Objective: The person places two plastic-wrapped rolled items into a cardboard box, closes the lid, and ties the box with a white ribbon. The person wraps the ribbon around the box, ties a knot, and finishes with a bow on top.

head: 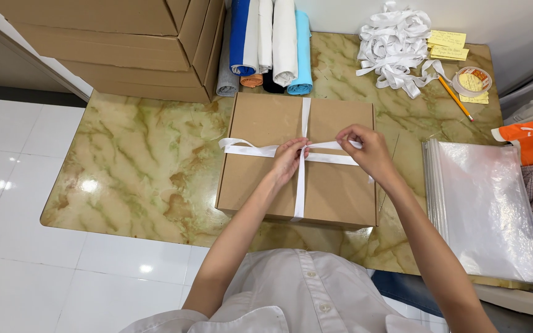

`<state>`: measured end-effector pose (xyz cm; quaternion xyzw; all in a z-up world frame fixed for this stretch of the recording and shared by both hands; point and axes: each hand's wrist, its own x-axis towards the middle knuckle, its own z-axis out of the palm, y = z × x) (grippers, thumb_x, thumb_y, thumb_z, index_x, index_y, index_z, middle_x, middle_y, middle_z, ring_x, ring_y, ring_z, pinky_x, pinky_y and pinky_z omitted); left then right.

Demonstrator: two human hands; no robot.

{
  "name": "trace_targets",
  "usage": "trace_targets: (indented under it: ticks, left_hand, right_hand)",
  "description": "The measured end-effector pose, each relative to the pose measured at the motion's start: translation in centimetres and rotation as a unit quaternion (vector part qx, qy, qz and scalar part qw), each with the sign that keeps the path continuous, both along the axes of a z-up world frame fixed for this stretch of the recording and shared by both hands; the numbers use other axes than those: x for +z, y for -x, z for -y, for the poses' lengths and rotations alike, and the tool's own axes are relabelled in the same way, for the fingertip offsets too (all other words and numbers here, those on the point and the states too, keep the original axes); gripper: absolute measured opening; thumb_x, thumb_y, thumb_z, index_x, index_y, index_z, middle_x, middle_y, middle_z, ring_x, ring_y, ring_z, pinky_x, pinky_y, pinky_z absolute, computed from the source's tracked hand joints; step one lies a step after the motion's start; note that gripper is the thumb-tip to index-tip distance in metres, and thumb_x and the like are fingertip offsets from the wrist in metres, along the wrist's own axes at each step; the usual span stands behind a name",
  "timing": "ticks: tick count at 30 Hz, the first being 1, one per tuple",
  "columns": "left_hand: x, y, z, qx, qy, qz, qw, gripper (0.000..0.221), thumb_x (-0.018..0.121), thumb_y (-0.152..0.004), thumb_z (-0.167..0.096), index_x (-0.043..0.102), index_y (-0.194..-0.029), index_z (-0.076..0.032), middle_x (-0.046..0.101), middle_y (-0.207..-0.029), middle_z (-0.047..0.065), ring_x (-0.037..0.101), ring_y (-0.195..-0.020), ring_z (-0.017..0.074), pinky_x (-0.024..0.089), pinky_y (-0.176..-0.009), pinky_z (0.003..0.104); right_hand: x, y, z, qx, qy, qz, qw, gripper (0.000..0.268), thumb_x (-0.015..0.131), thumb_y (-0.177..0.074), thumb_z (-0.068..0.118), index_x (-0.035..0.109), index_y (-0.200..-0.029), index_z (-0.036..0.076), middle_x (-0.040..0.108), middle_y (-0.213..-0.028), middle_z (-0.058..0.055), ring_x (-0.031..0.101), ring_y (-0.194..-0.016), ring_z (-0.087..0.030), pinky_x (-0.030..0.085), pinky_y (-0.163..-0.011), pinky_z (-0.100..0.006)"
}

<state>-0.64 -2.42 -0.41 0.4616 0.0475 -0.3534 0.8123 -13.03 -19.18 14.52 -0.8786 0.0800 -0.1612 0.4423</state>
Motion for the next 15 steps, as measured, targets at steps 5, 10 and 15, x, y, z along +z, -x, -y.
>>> trace_targets:
  ticks: [5, 10, 15]
  left_hand:
    - [0.3, 0.5, -0.4, 0.018, -0.034, 0.061, 0.997, 0.038, 0.084, -0.085, -0.011, 0.067, -0.116, 0.001, 0.072, -0.102, 0.015, 0.073, -0.084, 0.0133, 0.064, -0.08, 0.023]
    - [-0.8, 0.5, -0.4, 0.035, -0.052, 0.069, 0.996, 0.035, 0.086, -0.083, -0.008, 0.069, -0.112, 0.003, 0.072, -0.101, 0.02, 0.075, -0.084, 0.0203, 0.065, -0.078, 0.027]
    - [-1.1, 0.6, 0.8, 0.021, -0.037, 0.047, 0.998, 0.037, 0.086, -0.083, -0.007, 0.069, -0.113, 0.004, 0.073, -0.101, 0.023, 0.076, -0.085, 0.0238, 0.065, -0.079, 0.027]
  right_hand:
    - [-1.6, 1.2, 1.3, -0.013, 0.004, -0.055, 0.998, 0.019, 0.075, -0.083, 0.004, 0.076, -0.1, 0.013, 0.062, -0.068, -0.005, 0.052, -0.065, -0.016, 0.043, -0.064, -0.03]
    - [-6.4, 1.8, 5.4, -0.036, 0.023, -0.209, 0.977, 0.023, 0.071, -0.089, 0.018, 0.073, -0.111, 0.01, 0.068, -0.079, -0.013, 0.064, -0.076, -0.029, 0.049, -0.075, -0.042]
    - [-6.5, -0.9, 2.3, 0.021, -0.018, -0.122, 0.992, 0.035, 0.063, -0.101, 0.029, 0.07, -0.118, -0.001, 0.069, -0.111, -0.03, 0.065, -0.11, -0.048, 0.05, -0.096, -0.056]
